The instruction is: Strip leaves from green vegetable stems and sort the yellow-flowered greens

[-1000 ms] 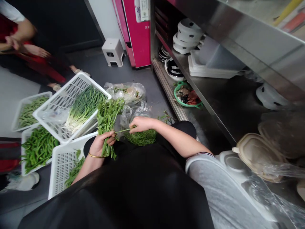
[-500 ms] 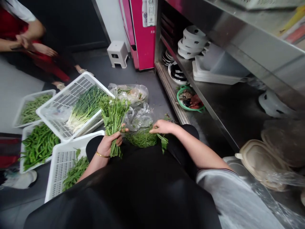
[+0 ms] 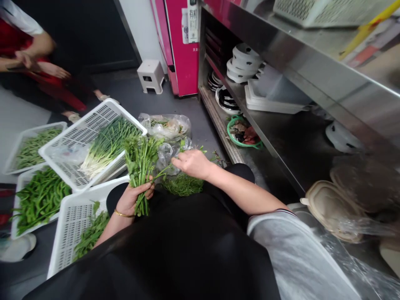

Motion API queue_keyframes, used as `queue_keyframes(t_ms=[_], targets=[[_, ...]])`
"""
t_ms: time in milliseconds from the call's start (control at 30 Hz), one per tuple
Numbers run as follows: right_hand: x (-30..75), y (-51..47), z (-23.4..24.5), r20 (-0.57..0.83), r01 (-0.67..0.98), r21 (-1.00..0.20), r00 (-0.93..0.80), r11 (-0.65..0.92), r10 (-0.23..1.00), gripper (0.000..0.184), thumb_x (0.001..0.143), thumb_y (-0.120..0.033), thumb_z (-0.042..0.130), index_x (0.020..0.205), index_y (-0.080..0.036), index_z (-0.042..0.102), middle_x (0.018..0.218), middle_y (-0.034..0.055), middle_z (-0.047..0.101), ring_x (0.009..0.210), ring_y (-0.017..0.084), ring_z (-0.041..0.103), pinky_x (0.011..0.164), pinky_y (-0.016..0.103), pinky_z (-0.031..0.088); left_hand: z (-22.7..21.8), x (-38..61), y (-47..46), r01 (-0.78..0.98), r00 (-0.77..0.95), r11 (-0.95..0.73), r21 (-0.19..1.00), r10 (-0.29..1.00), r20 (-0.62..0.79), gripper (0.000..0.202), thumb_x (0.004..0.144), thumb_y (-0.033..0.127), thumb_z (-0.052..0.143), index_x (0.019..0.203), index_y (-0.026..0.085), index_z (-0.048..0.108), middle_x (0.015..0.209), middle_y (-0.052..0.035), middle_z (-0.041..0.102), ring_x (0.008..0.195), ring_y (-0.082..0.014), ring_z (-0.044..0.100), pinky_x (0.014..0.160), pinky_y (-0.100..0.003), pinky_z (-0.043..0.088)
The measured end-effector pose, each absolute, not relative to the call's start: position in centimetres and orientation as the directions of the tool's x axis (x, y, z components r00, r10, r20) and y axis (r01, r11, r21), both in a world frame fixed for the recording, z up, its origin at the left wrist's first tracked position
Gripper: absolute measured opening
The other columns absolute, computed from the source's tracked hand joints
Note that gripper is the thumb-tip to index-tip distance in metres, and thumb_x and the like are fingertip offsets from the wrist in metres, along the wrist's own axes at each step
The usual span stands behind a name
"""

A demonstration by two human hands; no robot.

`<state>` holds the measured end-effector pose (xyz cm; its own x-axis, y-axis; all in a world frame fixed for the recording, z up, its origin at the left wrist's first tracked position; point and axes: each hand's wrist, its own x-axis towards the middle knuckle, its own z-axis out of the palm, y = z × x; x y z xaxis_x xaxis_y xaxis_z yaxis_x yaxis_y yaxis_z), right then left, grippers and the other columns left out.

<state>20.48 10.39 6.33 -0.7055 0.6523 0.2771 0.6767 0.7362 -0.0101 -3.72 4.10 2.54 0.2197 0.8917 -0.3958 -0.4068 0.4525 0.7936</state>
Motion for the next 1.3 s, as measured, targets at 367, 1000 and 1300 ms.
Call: queue_keyframes(t_ms=[367,1000,1300], targets=[[25.3,8.2,13.0,0.404,0.736,-0.422,-0.37,0.529,0.837,0.03,0.089,-0.037,0.046,0.106,-0.02,0.064,0.092,0.0051,0.068,0.078,0.015,0.061,0.072,0.025,0.043,3.5,-4.0,3.5,-0.359,0.147,0.342,0.868,0.94,-0.309,0.025,0.06,0.014,0.075,0.082,0.012,0.063,0.058,-0.0004,0.058,0.045,-0.0094,0.051,0.042,-0.022,0.039],[29.7,15.5,5.8,0.149,0.91,-0.383,-0.106,0.156,0.983,0.033,0.086,-0.04,0.046,0.083,-0.016,0.069,0.078,0.0067,0.069,0.071,0.017,0.061,0.062,0.026,0.04,1.7,-4.6,3.5,-0.473,0.17,0.397,0.787,0.917,-0.361,0.023,0.062,0.013,0.072,0.084,0.011,0.064,0.051,0.0024,0.051,0.04,-0.0048,0.04,0.038,-0.018,0.029],[23.3,9.3,8.3,0.06,0.749,-0.269,-0.614,0.605,0.787,0.03,0.089,-0.037,0.045,0.108,-0.022,0.063,0.09,0.0077,0.069,0.079,0.016,0.063,0.065,0.025,0.039,1.7,-5.5,4.7,-0.518,0.21,0.37,0.771,0.929,-0.305,0.02,0.065,0.015,0.07,0.084,0.011,0.065,0.048,0.0044,0.043,0.039,-0.0035,0.035,0.038,-0.016,0.026]])
